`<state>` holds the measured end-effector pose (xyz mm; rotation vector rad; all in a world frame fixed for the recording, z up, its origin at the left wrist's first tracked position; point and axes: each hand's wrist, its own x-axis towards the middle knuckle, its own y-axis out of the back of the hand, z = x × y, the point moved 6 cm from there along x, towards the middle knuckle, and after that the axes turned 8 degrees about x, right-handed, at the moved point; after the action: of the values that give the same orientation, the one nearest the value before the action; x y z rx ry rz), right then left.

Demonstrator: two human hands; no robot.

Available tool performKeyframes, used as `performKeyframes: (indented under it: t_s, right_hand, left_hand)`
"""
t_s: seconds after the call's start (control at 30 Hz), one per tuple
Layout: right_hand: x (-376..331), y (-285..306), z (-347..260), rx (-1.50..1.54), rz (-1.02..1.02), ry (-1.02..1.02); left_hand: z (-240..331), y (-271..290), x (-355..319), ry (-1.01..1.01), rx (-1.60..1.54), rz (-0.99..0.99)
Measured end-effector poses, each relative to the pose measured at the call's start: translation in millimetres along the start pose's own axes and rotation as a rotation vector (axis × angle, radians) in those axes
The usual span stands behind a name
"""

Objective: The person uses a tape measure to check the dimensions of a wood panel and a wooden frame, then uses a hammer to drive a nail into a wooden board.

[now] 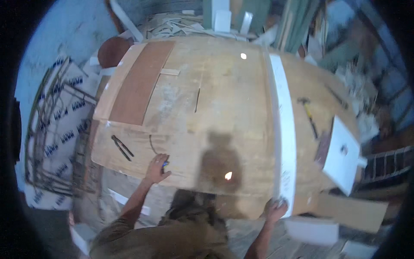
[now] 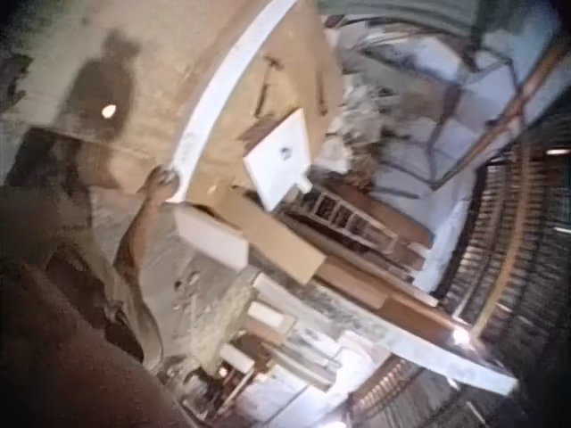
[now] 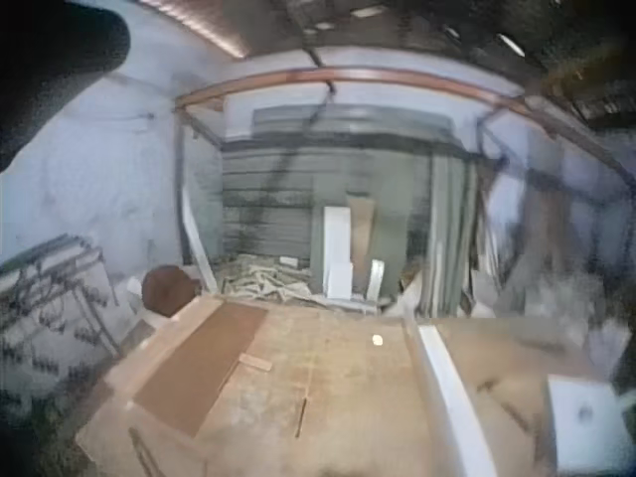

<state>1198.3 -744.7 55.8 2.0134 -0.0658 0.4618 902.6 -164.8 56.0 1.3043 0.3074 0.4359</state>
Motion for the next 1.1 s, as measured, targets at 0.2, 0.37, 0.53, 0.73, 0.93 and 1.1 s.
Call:
performKeyframes:
  t_s: [0.2, 0.37, 0.53, 0.73, 0.93, 1.1]
  right_hand:
    - [9, -25, -269, 0.583, -0.344, -0.076]
    - [-71, -135, -410, 1.052, -0.733, -0.135]
    - [-77, -126, -469, 0.961, -0.969, -0.245]
    - [-65, -121, -521, 0.874, -1.163, 0.005]
    - [-39, -157, -521, 1.034, -1.081, -0.107]
    - [56, -169, -440, 1.165, -0.837, -0.388]
  left_hand:
    - [-16, 47, 13, -0.015, -0.206, -0.026]
    - [27, 61, 44, -0.094, -0.308, -0.26]
    - [44, 84, 26, -0.035, -0.502, -0.327]
    - [20, 133, 42, -0.079, -0.246, -0.474]
    - [-29, 126, 76, -0.135, -0.343, -0.28]
    - [-110, 117, 132, -0.218, -0.099, -0.147]
